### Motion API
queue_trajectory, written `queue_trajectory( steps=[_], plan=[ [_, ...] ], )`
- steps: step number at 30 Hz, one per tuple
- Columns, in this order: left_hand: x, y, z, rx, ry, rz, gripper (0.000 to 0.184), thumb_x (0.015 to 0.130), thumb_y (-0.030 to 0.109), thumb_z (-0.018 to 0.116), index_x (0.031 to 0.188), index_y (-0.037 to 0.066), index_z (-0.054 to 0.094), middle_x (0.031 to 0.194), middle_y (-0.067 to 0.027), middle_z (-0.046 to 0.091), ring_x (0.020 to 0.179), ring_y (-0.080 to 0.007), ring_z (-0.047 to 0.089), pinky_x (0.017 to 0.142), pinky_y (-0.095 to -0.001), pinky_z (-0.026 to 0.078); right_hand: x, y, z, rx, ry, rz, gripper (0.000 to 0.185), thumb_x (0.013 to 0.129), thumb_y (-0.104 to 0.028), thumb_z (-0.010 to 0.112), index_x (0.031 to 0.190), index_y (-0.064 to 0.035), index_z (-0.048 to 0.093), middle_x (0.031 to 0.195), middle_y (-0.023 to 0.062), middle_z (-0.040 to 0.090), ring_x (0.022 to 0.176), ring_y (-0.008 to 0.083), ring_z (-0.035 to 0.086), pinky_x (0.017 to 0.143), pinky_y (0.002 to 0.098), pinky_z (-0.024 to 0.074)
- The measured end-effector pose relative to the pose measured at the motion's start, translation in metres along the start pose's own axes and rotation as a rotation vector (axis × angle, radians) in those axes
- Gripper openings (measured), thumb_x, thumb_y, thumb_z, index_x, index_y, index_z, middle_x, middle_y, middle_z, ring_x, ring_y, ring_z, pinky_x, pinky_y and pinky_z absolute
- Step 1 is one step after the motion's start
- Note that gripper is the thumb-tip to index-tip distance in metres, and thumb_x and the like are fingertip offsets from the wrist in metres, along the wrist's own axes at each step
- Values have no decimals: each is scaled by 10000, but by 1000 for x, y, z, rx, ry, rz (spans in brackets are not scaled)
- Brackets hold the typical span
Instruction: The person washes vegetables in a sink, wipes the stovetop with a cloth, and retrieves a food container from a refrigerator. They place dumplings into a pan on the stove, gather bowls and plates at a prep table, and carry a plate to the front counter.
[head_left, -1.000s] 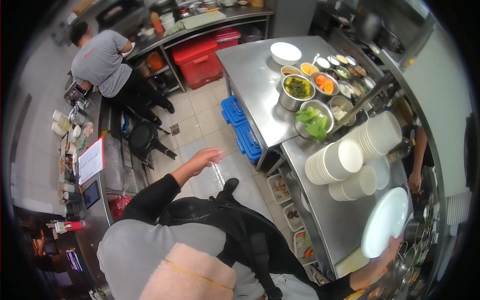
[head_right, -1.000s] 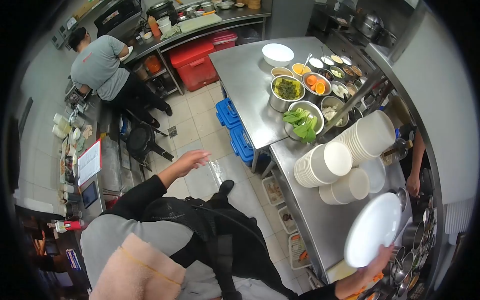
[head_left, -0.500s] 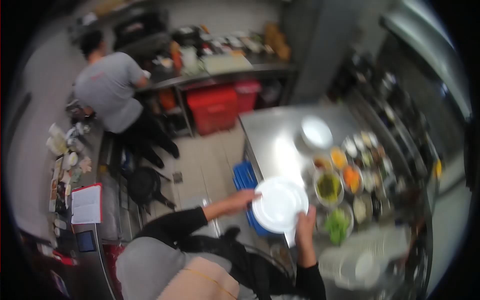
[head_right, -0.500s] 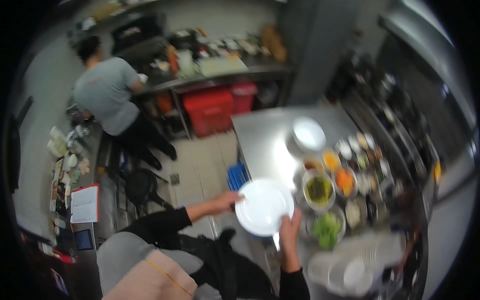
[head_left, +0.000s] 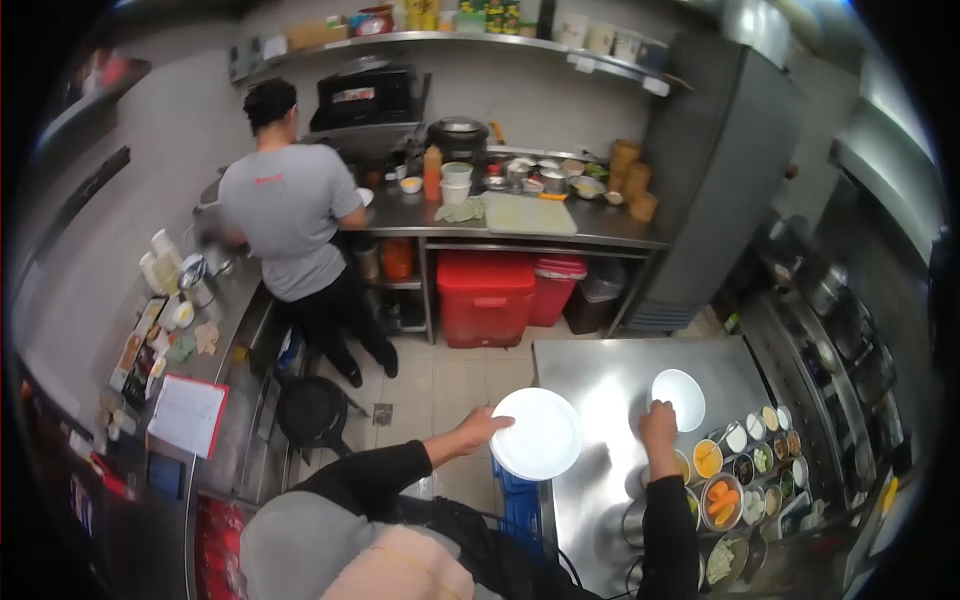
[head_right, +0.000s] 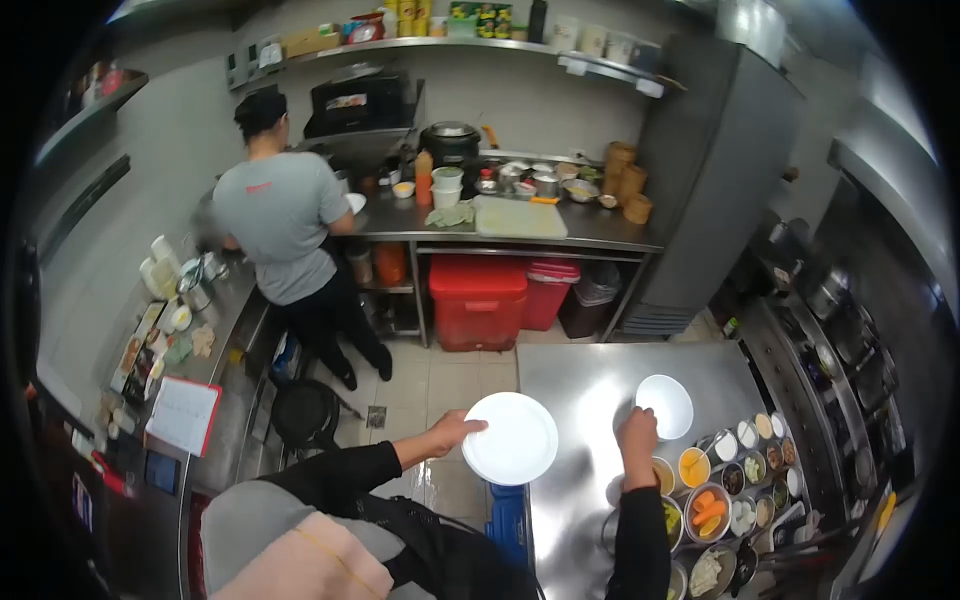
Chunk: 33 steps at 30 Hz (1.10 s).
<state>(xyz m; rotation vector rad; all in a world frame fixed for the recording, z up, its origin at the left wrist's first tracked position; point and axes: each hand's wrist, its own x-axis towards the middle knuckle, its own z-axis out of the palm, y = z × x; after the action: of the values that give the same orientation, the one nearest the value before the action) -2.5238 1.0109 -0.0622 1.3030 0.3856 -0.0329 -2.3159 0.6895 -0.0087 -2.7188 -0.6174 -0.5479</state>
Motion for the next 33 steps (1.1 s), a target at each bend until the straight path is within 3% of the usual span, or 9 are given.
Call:
queue_trajectory(
  steps=[2,6,18,23,25,27,28,30,33],
  plan=[
    [8,-11,-2,98,84,60,342,890,187,626,1136,-51,647,1008,-118,692,885,-169,654,788,-297,513,20,31,32,-224,-54,-25,104,815,-99,599,857,-17,648,874,177,628,913,376,602,800,437,526],
    [11,1,-2,41,92,-23,353,870,188,638,1128,-53,653,1006,-118,692,887,-172,653,785,-295,509,53,73,57,-272,-346,-49,95,784,-33,577,819,2,658,862,214,663,824,387,654,743,451,547],
    [151,24,5,192,-76,-81,366,846,246,655,1070,-42,671,993,-136,689,905,-191,644,805,-318,498,138,221,85,-266,-293,43,67,740,-5,588,752,37,639,798,270,648,802,435,644,735,487,524],
    [211,32,14,289,-157,-46,350,834,226,645,1050,-47,677,966,-163,688,886,-215,644,799,-331,496,156,137,73,-36,-210,194,312,739,-173,757,891,71,636,819,240,664,823,444,627,755,466,499],
    [234,26,20,295,-174,-34,346,825,222,647,1041,-46,680,962,-169,689,888,-222,646,800,-336,497,144,122,111,206,-607,418,422,791,-320,763,924,66,656,729,182,665,700,343,654,671,395,531],
    [260,22,22,334,-189,4,349,829,221,657,1054,-44,678,965,-158,696,897,-206,653,809,-326,505,132,10,77,384,-754,752,491,828,-419,729,933,57,667,658,108,640,589,200,627,562,314,528],
    [269,27,23,333,-193,-1,349,829,221,657,1054,-44,678,965,-158,696,897,-206,653,809,-326,505,113,2,88,480,-693,756,462,830,-415,734,902,37,671,653,64,614,548,117,581,482,255,495],
    [278,41,25,305,-215,12,363,805,219,671,1051,-48,677,966,-168,698,888,-229,662,806,-333,510,86,-12,101,672,-503,728,367,807,-276,775,936,40,638,668,51,596,560,111,567,475,251,487],
    [284,59,31,292,-235,-38,391,783,231,685,1055,-49,675,976,-176,695,898,-237,661,814,-334,510,67,-14,113,796,-351,810,361,800,-234,781,961,40,611,677,33,571,559,106,548,472,247,480]
  ],
)
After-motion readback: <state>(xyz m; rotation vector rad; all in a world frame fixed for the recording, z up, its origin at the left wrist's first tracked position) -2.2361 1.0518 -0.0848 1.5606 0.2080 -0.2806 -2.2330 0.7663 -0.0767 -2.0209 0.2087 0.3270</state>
